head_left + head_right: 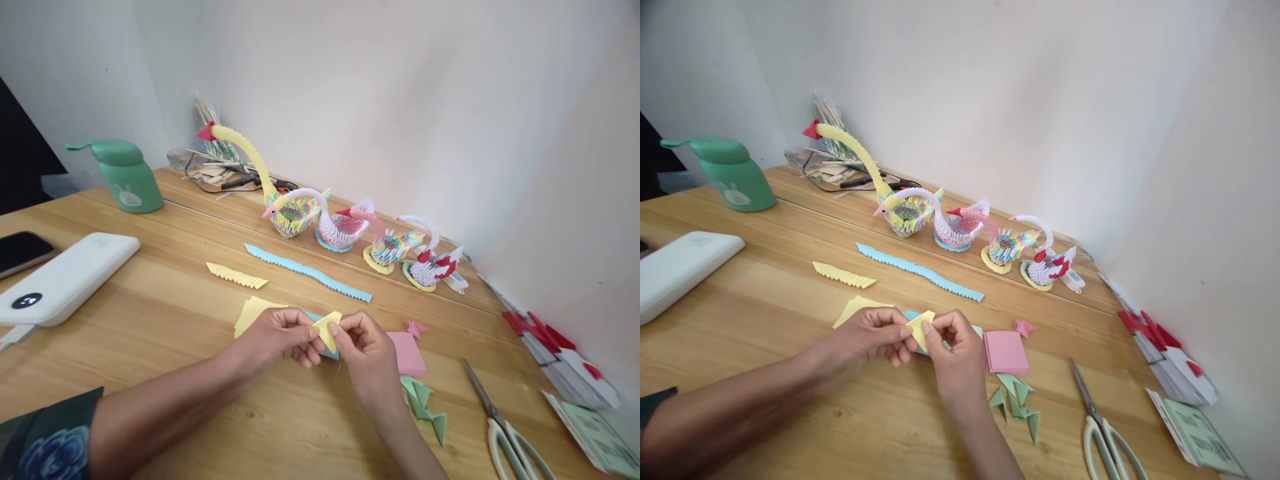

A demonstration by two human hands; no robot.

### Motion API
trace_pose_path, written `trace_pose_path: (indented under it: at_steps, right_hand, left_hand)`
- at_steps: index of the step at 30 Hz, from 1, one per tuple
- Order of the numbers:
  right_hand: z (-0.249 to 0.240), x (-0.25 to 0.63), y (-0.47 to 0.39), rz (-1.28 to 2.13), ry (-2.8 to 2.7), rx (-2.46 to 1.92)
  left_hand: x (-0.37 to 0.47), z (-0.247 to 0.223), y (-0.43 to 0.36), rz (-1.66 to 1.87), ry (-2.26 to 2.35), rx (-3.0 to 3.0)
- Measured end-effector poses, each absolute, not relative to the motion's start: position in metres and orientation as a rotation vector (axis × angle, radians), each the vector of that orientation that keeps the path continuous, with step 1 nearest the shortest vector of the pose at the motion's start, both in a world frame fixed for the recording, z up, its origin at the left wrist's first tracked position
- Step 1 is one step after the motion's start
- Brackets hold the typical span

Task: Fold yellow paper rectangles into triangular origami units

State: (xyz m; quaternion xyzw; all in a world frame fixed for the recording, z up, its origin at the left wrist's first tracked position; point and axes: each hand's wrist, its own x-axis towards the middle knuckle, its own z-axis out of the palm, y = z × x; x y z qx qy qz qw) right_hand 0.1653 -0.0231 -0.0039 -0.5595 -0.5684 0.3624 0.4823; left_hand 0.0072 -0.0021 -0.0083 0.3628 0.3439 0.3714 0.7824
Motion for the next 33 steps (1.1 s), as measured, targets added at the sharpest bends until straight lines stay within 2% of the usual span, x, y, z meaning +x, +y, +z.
trace_pose_path:
  at_steps: [12,23,29,33]
  right_hand:
    - [-0.003,0.163,-0.024,0.862,-1.321,-1.317]
    - [-0.001,0.163,-0.021,1.277,-1.088,-1.193]
    - [-0.003,0.161,-0.024,1.311,-1.215,-1.218]
    - [0.001,0.171,-0.018,1.315,-1.036,-1.16]
  left_hand:
    - [0.006,-0.01,-0.001,0.791,0.72,0.846]
    - [0.007,-0.005,-0.003,0.87,0.872,1.153]
    - [0.01,-0.004,-0.013,0.921,0.944,1.41]
    - [0.011,-0.004,-0.014,0.897,0.921,1.371]
